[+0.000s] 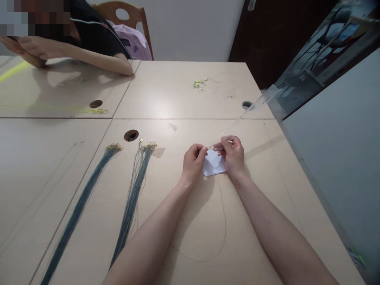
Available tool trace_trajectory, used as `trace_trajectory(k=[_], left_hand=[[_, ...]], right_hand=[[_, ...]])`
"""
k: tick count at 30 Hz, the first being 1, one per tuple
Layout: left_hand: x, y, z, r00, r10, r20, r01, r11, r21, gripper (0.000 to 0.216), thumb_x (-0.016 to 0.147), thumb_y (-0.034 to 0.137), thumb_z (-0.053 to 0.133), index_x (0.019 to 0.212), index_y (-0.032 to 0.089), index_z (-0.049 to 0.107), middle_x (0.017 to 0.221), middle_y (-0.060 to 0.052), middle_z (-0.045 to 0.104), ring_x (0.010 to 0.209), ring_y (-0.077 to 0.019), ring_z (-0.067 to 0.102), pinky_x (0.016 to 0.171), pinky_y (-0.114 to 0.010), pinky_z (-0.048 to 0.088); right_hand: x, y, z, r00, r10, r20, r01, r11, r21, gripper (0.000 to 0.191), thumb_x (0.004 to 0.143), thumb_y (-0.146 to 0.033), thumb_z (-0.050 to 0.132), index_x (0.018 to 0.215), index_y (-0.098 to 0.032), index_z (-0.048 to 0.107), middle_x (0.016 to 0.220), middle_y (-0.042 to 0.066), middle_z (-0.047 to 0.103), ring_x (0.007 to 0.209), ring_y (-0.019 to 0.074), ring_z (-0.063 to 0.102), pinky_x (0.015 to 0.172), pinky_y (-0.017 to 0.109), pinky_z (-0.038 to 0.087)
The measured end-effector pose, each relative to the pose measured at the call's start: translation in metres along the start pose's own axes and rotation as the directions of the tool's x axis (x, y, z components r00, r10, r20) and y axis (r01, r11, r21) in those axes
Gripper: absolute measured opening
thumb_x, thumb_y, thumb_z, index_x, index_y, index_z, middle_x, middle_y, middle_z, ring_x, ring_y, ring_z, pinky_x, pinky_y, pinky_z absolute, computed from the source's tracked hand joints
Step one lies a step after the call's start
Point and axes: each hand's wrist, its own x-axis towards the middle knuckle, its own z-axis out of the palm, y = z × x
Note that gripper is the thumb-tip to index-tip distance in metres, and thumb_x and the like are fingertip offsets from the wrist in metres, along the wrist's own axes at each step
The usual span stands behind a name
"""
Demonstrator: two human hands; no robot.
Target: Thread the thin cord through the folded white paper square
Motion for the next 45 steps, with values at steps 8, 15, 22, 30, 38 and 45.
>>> trace_trajectory(k=[8, 15, 22, 30, 38, 45], left_hand=[[0.0007, 0.0001, -0.0001, 1.000, -0.003, -0.008, 0.003, 1.000, 0.011, 0.016, 0.078, 0.030, 0.050, 0.069, 0.017, 0.052, 0.064, 0.001, 0.051, 0.058, -0.0098, 0.043, 0.056, -0.022, 0.035], [-0.0007, 0.0009, 0.0001, 0.999, 0.031, -0.006, -0.031, 0.999, 0.021, 0.017, 0.079, 0.030, 0.051, 0.069, 0.017, 0.052, 0.063, 0.002, 0.050, 0.057, -0.0091, 0.043, 0.055, -0.021, 0.034], [-0.0002, 0.0012, -0.0002, 1.000, 0.018, 0.005, -0.018, 1.000, 0.010, 0.017, 0.078, 0.030, 0.051, 0.069, 0.016, 0.053, 0.065, 0.001, 0.052, 0.058, -0.0094, 0.043, 0.056, -0.022, 0.035], [0.0002, 0.0011, -0.0005, 1.000, 0.016, 0.018, -0.016, 1.000, -0.001, 0.017, 0.078, 0.031, 0.051, 0.069, 0.017, 0.054, 0.065, 0.000, 0.053, 0.059, -0.0098, 0.044, 0.056, -0.022, 0.035], [0.0001, 0.0023, -0.0002, 1.000, 0.011, 0.010, -0.011, 1.000, 0.006, 0.015, 0.077, 0.029, 0.052, 0.068, 0.017, 0.054, 0.064, 0.001, 0.053, 0.058, -0.0096, 0.043, 0.056, -0.021, 0.034], [0.0003, 0.0017, -0.0007, 1.000, 0.008, 0.016, -0.008, 1.000, 0.016, 0.016, 0.077, 0.031, 0.052, 0.069, 0.017, 0.055, 0.064, 0.001, 0.053, 0.058, -0.0097, 0.043, 0.056, -0.021, 0.034]], right_hand=[[-0.0027, -0.0034, 0.0028, 1.000, 0.005, 0.020, -0.004, 0.999, -0.043, 0.027, 0.074, -0.044, 0.059, 0.080, -0.021, 0.046, 0.058, -0.004, 0.064, 0.050, 0.0110, 0.061, 0.043, 0.018, 0.041], [-0.0035, -0.0027, 0.0034, 1.000, -0.002, 0.023, 0.002, 1.000, -0.018, 0.027, 0.073, -0.044, 0.059, 0.081, -0.021, 0.046, 0.059, -0.003, 0.064, 0.049, 0.0105, 0.061, 0.043, 0.018, 0.041], [-0.0042, -0.0032, 0.0041, 1.000, 0.001, 0.009, 0.000, 1.000, -0.027, 0.026, 0.074, -0.043, 0.058, 0.081, -0.021, 0.046, 0.059, -0.003, 0.064, 0.049, 0.0106, 0.061, 0.043, 0.018, 0.041], [-0.0045, -0.0041, 0.0043, 1.000, 0.004, 0.014, -0.004, 1.000, -0.023, 0.025, 0.075, -0.043, 0.058, 0.080, -0.021, 0.046, 0.060, -0.003, 0.064, 0.050, 0.0109, 0.061, 0.044, 0.019, 0.041], [-0.0042, -0.0036, 0.0041, 1.000, 0.006, 0.009, -0.005, 0.999, -0.049, 0.027, 0.075, -0.045, 0.057, 0.081, -0.021, 0.046, 0.060, -0.003, 0.064, 0.051, 0.0110, 0.061, 0.044, 0.019, 0.041], [-0.0041, -0.0039, 0.0039, 1.000, 0.008, 0.008, -0.008, 1.000, -0.026, 0.026, 0.075, -0.043, 0.058, 0.080, -0.021, 0.046, 0.059, -0.003, 0.064, 0.050, 0.0109, 0.061, 0.043, 0.018, 0.040]])
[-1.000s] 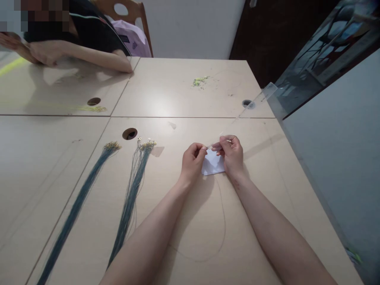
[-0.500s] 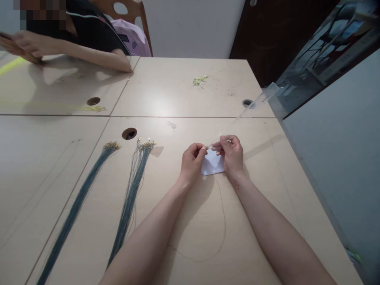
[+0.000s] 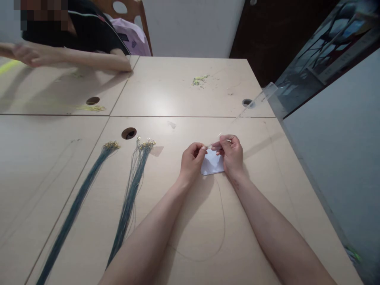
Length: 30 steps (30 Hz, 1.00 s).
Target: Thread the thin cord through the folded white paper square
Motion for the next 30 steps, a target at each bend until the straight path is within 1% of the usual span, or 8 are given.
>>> trace_trajectory(k=[9, 17, 23, 30], left_hand=[[0.0005, -0.0013, 0.0001, 1.000, 0.021, 0.002, -0.021, 1.000, 0.013, 0.016, 0.078, 0.031, 0.052, 0.070, 0.017, 0.054, 0.065, 0.001, 0.053, 0.058, -0.0096, 0.044, 0.056, -0.021, 0.035], [0.0006, -0.0039, 0.0004, 0.999, 0.051, -0.017, -0.051, 0.998, 0.045, 0.016, 0.078, 0.031, 0.051, 0.070, 0.017, 0.054, 0.064, 0.001, 0.053, 0.058, -0.0097, 0.044, 0.055, -0.022, 0.035], [0.0005, -0.0067, -0.0003, 0.997, 0.078, -0.012, -0.078, 0.996, 0.037, 0.015, 0.077, 0.031, 0.051, 0.070, 0.017, 0.054, 0.064, 0.001, 0.053, 0.057, -0.0094, 0.043, 0.054, -0.022, 0.034], [0.0005, -0.0070, -0.0004, 0.993, 0.121, -0.017, -0.119, 0.989, 0.088, 0.015, 0.078, 0.029, 0.050, 0.071, 0.016, 0.053, 0.064, 0.001, 0.052, 0.058, -0.0092, 0.043, 0.054, -0.021, 0.035]], right_hand=[[-0.0003, 0.0003, 0.0000, 1.000, -0.006, -0.004, 0.006, 1.000, -0.021, 0.026, 0.075, -0.044, 0.057, 0.081, -0.021, 0.046, 0.060, -0.003, 0.064, 0.051, 0.0111, 0.061, 0.044, 0.019, 0.041], [0.0002, 0.0011, -0.0003, 1.000, -0.025, -0.002, 0.025, 1.000, 0.004, 0.027, 0.074, -0.044, 0.058, 0.080, -0.021, 0.046, 0.059, -0.003, 0.064, 0.050, 0.0106, 0.061, 0.043, 0.018, 0.040], [0.0003, 0.0010, 0.0001, 0.999, -0.032, -0.004, 0.032, 0.999, -0.005, 0.025, 0.075, -0.043, 0.058, 0.080, -0.021, 0.047, 0.059, -0.003, 0.064, 0.049, 0.0105, 0.060, 0.043, 0.018, 0.040], [0.0013, 0.0021, -0.0004, 0.999, -0.032, -0.005, 0.032, 0.999, 0.002, 0.026, 0.074, -0.042, 0.059, 0.080, -0.020, 0.047, 0.058, -0.003, 0.064, 0.048, 0.0106, 0.060, 0.042, 0.018, 0.039]])
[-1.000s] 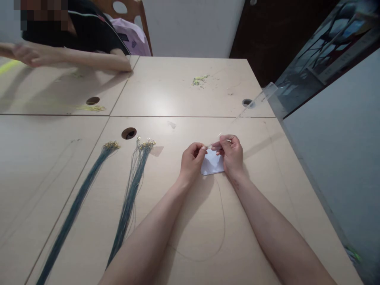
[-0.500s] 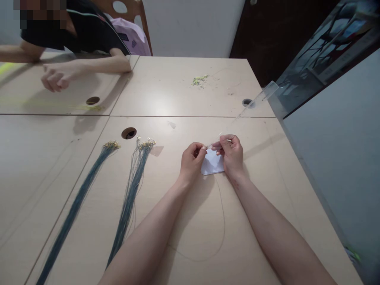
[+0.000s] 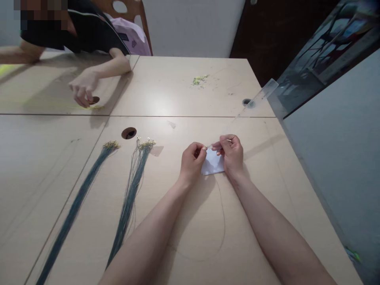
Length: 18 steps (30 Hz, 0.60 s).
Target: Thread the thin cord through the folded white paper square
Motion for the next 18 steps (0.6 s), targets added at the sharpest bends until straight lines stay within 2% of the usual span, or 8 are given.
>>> trace_trajectory(k=[18], left_hand=[[-0.0008, -0.0001, -0.0001, 0.999, 0.040, -0.003, -0.039, 0.997, 0.060, 0.014, 0.079, 0.026, 0.050, 0.070, 0.016, 0.054, 0.063, 0.002, 0.052, 0.056, -0.0081, 0.043, 0.054, -0.020, 0.036]], right_hand=[[0.0015, 0.0015, -0.0008, 1.000, -0.010, -0.003, 0.010, 1.000, -0.008, 0.024, 0.075, -0.041, 0.058, 0.080, -0.020, 0.047, 0.058, -0.003, 0.064, 0.049, 0.0109, 0.061, 0.042, 0.018, 0.039]])
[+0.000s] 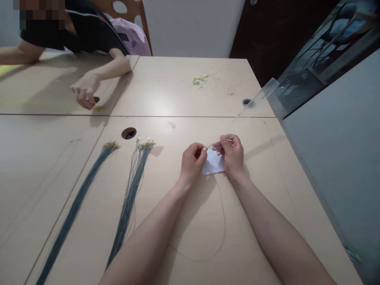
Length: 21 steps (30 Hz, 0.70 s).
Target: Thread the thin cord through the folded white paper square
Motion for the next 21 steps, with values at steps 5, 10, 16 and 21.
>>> trace_trajectory(k=[5, 10, 16, 21], left_hand=[[-0.0001, -0.0005, 0.0006, 1.000, 0.009, -0.005, -0.009, 1.000, 0.006, 0.013, 0.079, 0.026, 0.050, 0.072, 0.016, 0.054, 0.065, 0.001, 0.053, 0.057, -0.0081, 0.044, 0.054, -0.021, 0.036], [-0.0011, 0.0009, 0.0008, 1.000, 0.030, -0.007, -0.030, 0.999, 0.033, 0.012, 0.079, 0.023, 0.050, 0.071, 0.016, 0.054, 0.064, 0.001, 0.052, 0.057, -0.0082, 0.044, 0.054, -0.020, 0.036], [-0.0011, 0.0009, 0.0004, 0.998, 0.069, -0.001, -0.069, 0.994, 0.081, 0.011, 0.079, 0.022, 0.050, 0.070, 0.015, 0.053, 0.065, 0.001, 0.052, 0.058, -0.0085, 0.045, 0.055, -0.021, 0.037], [-0.0013, 0.0019, 0.0004, 0.997, 0.073, -0.004, -0.073, 0.994, 0.086, 0.011, 0.079, 0.021, 0.050, 0.070, 0.015, 0.053, 0.064, 0.001, 0.051, 0.058, -0.0085, 0.045, 0.055, -0.021, 0.037]], right_hand=[[0.0006, 0.0010, -0.0005, 1.000, -0.014, 0.000, 0.014, 1.000, 0.018, 0.023, 0.075, -0.039, 0.059, 0.080, -0.020, 0.047, 0.057, -0.003, 0.063, 0.048, 0.0109, 0.060, 0.041, 0.018, 0.038], [0.0013, 0.0015, -0.0006, 1.000, -0.020, -0.007, 0.020, 1.000, 0.006, 0.022, 0.076, -0.039, 0.058, 0.080, -0.020, 0.047, 0.057, -0.004, 0.063, 0.048, 0.0107, 0.060, 0.041, 0.018, 0.038], [0.0013, 0.0015, -0.0002, 1.000, -0.023, -0.011, 0.023, 1.000, -0.013, 0.023, 0.075, -0.040, 0.058, 0.079, -0.020, 0.047, 0.055, -0.004, 0.062, 0.047, 0.0106, 0.059, 0.041, 0.018, 0.037], [0.0012, 0.0017, -0.0004, 1.000, -0.021, -0.011, 0.021, 1.000, -0.012, 0.023, 0.075, -0.041, 0.058, 0.079, -0.021, 0.048, 0.056, -0.004, 0.062, 0.047, 0.0106, 0.059, 0.041, 0.019, 0.037]])
